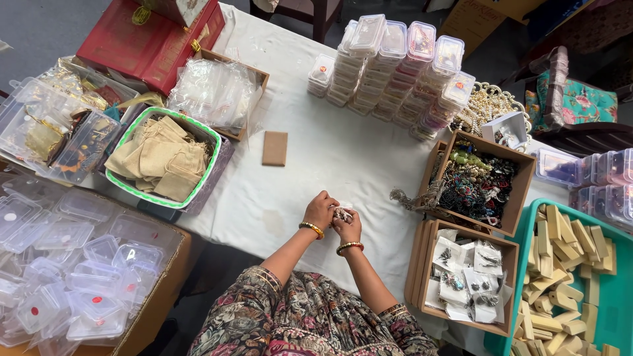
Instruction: The person packs jewelry items into small plastic containers and wraps them in bubble wrap. They handle necklaces and other small accessories, placing them into containers and sealing them. The person also organizes the packed items on the table.
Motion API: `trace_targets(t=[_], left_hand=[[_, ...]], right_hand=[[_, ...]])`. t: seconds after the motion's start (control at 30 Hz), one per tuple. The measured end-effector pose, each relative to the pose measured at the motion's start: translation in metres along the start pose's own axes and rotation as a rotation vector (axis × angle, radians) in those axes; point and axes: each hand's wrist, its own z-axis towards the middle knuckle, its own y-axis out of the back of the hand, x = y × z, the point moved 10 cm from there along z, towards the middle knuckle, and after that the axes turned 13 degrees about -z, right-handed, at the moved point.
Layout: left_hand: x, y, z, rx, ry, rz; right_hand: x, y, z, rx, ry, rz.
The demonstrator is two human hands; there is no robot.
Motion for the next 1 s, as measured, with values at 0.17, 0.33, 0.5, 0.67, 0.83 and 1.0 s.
trace_targets(t=[0.17, 0.33, 0.5, 0.67, 0.83, 1.0], left_hand=[[0.007, -0.009, 0.003, 0.045, 0.01, 0.032], [0.007, -0.005, 0.007, 0.035, 0.018, 0.01], [0.01, -0.012, 0.012, 0.076, 0.051, -0.017], [0.0, -0.018, 0.012, 0.132, 0.077, -0.05], [0.015, -0.015, 0.016, 0.081, 0.027, -0.013], [-0.031, 0.001, 0.007, 0.165, -0.1, -0.097]], right_hand=[[0.009, 0.007, 0.0, -0.131, -0.028, 0.081], [0.015, 0.004, 0.011, -0.02, -0.004, 0.197], [0.024, 0.011, 0.005, -0.127, -0.071, 0.002], [0.013, 0.021, 0.025, -0.175, -0.021, -0.003], [0.04, 0.006, 0.01, -0.041, 0.028, 0.156], [0.088, 0.02, -0.013, -0.324, 0.277, -0.557]])
